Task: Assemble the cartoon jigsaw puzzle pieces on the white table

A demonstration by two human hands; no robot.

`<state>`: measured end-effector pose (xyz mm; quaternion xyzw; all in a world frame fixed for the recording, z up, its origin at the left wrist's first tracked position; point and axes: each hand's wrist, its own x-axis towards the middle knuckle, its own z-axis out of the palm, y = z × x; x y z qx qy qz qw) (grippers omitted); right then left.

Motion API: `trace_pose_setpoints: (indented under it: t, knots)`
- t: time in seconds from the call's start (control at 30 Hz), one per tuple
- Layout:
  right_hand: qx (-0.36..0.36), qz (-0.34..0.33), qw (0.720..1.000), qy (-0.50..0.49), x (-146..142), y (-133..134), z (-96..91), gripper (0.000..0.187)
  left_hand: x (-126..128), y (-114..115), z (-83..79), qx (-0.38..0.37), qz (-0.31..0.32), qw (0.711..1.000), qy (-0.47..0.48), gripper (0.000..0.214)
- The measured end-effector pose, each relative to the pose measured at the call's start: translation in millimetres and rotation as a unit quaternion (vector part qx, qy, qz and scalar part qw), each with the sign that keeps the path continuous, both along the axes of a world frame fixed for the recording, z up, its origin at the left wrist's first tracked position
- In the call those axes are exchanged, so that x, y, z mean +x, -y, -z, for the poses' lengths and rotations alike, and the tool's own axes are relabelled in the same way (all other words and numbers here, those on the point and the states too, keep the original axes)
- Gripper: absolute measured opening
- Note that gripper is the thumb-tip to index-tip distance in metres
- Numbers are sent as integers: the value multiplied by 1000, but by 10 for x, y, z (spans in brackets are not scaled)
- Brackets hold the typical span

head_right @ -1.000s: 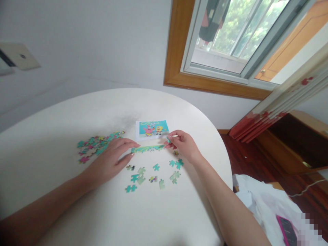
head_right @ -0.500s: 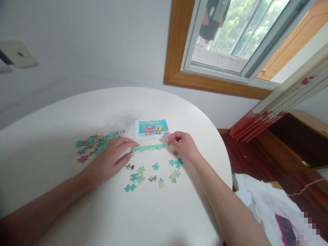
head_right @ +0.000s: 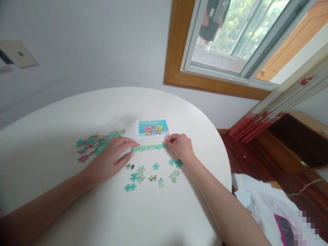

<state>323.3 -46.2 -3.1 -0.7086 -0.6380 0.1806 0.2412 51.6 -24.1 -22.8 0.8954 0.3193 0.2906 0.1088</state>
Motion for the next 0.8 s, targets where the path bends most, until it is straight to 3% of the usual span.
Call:
trace_pose_setpoints:
  t: [0.37, 0.53, 0.63, 0.8]
  knots:
    - [27, -24, 999, 36, -25, 16, -48, 14, -2, 6, 5, 0, -1, 1000, 2, 25]
    - [72, -85, 993, 33, 152, 51, -156, 16, -8, -3, 19, 0, -2, 1000, -2, 26]
    - [57, -123, 989, 54, 225, 92, -210, 19, -9, -7, 20, -4, -2, 1000, -1, 26]
    - [27, -129, 987, 90, 181, 119, -195, 18, -8, -4, 9, -6, -4, 1000, -3, 26]
